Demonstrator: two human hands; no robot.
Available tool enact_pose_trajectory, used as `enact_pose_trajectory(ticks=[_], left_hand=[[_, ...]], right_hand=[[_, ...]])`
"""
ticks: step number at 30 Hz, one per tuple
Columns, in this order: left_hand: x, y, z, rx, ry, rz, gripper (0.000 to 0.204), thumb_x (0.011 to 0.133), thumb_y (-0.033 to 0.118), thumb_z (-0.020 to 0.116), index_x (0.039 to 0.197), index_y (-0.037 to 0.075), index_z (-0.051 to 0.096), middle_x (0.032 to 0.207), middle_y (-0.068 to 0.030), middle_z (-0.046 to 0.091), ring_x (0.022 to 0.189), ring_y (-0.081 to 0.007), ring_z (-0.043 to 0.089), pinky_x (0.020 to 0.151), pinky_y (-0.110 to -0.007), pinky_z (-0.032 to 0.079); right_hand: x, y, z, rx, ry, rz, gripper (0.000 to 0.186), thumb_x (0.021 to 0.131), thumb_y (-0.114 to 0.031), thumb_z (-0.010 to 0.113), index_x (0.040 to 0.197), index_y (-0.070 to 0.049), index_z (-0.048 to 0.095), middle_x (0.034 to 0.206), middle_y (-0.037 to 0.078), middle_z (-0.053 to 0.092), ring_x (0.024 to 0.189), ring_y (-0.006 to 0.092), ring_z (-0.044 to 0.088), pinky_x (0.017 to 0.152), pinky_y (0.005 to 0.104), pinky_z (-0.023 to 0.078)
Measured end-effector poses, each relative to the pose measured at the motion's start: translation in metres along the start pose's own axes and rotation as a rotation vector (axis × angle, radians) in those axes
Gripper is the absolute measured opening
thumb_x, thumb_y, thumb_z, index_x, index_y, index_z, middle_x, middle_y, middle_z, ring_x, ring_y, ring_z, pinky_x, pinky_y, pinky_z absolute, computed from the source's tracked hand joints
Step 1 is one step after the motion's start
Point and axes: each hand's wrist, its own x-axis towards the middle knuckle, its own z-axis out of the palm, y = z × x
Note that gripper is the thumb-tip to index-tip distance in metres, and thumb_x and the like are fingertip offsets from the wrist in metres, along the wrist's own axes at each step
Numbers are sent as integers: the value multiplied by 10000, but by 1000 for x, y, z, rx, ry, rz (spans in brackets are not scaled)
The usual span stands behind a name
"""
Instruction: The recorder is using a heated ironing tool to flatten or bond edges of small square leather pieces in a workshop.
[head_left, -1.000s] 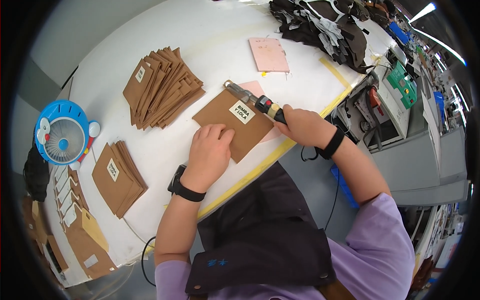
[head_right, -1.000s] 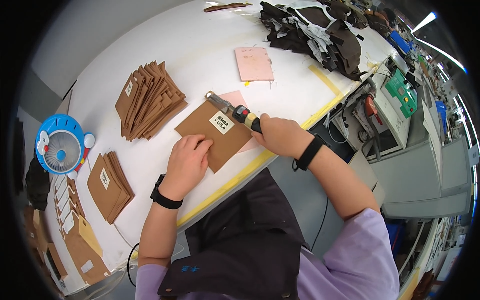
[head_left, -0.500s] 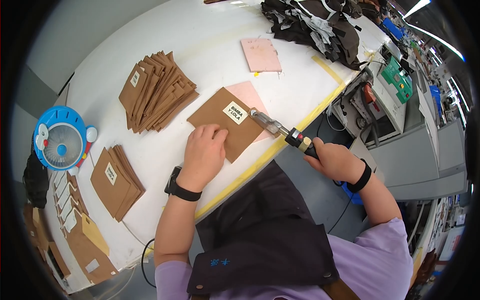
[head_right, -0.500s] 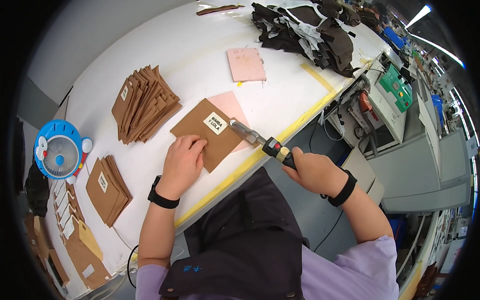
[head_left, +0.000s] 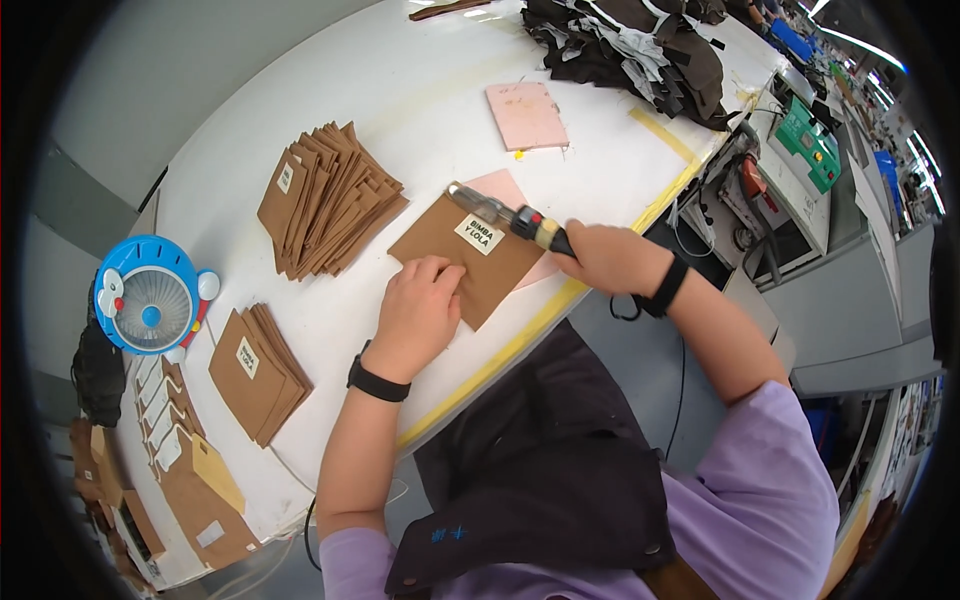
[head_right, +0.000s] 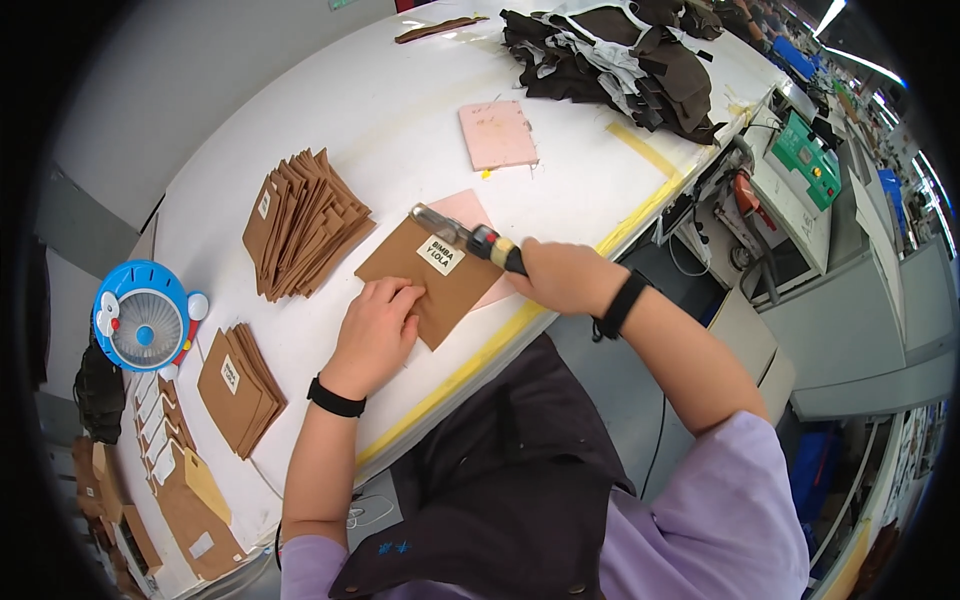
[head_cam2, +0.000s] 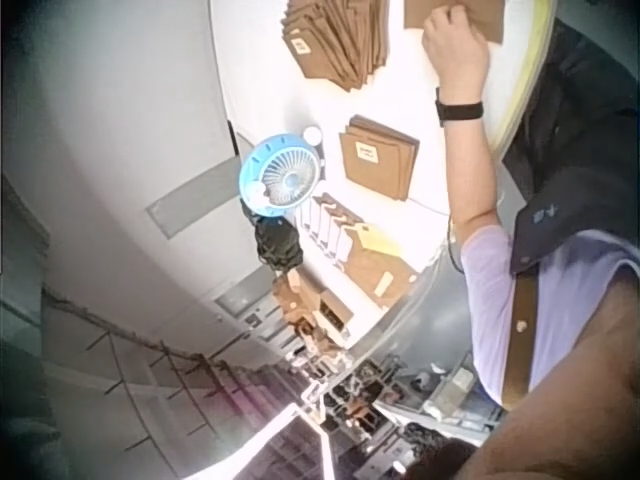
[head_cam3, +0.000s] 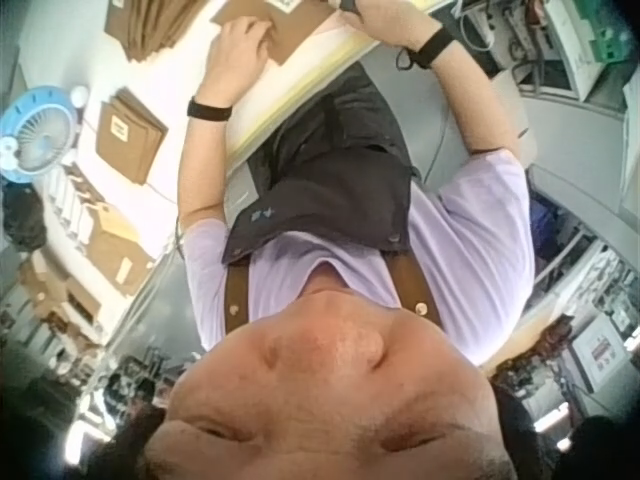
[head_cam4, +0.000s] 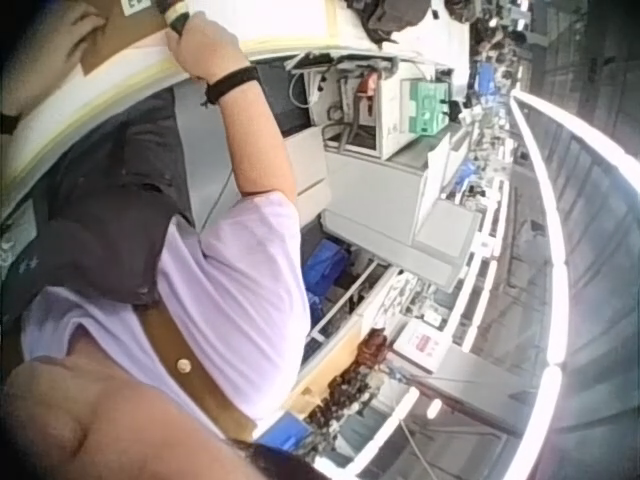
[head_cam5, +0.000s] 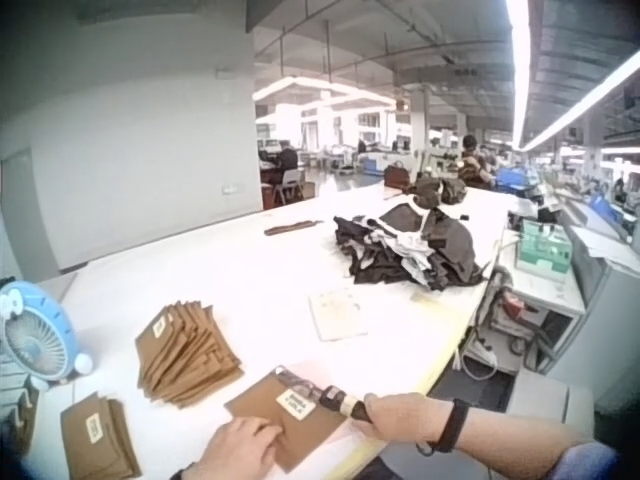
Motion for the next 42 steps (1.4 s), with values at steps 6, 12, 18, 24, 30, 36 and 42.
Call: enact_pose_trajectory(ticks=[6, 12, 18, 24, 30, 36, 42], left_hand=[[18, -17, -12, -9, -105, -95, 318, 894, 77, 655, 1209, 35, 642, 1180, -143, 634, 1132, -345, 583, 962, -443, 490], [47, -49, 11, 131, -8, -338, 328, 898, 142, 697, 1183, 12, 604, 1203, -211, 627, 1145, -387, 585, 968, -468, 490], [45, -44, 16, -281, 23, -465, 226, 881, 148, 710, 1014, -28, 660, 906, -206, 698, 860, -392, 670, 796, -463, 528], [-51, -29, -80, -503, -155, -216, 255, 978, 231, 688, 1037, -15, 658, 893, -127, 632, 787, -247, 584, 711, -360, 485], [-140, -96, -196, -93, -225, -578, 273, 1003, 226, 617, 1133, -10, 661, 1008, -176, 694, 987, -326, 653, 883, -392, 518], [-182, -192, -206, 158, -310, -827, 194, 973, 157, 630, 1081, -1, 661, 968, -164, 687, 950, -322, 655, 836, -402, 515], [-202, -230, -170, 461, -275, -883, 282, 924, 214, 689, 1162, 72, 639, 1134, -170, 651, 1102, -368, 622, 921, -451, 516]], right_hand=[[-93, 9, -2, 56, -76, 111, 399, 1013, -383, 586, 1067, -1, 482, 730, 238, 639, 703, 457, 647, 646, 526, 513], [-54, 11, -14, 156, -72, -13, 420, 1017, -399, 595, 997, 15, 528, 703, 192, 640, 633, 369, 669, 596, 463, 523], [14, -2, 27, 718, 66, 120, 360, 1034, -332, 592, 980, 19, 536, 591, 52, 550, 453, 152, 561, 453, 315, 450], [24, 8, 32, 822, 13, 81, 328, 1033, -300, 593, 965, 16, 538, 582, 47, 544, 426, 142, 532, 432, 306, 422], [25, 0, 27, 722, 68, 94, 337, 1018, -297, 606, 987, 34, 547, 578, 58, 538, 419, 152, 533, 433, 314, 425], [21, -3, 28, 685, 103, 89, 336, 1013, -297, 612, 987, 32, 552, 560, 61, 523, 411, 159, 527, 429, 320, 423], [20, -5, 31, 745, 85, 83, 348, 1015, -313, 617, 969, 25, 544, 552, 51, 518, 406, 151, 514, 424, 313, 408]])
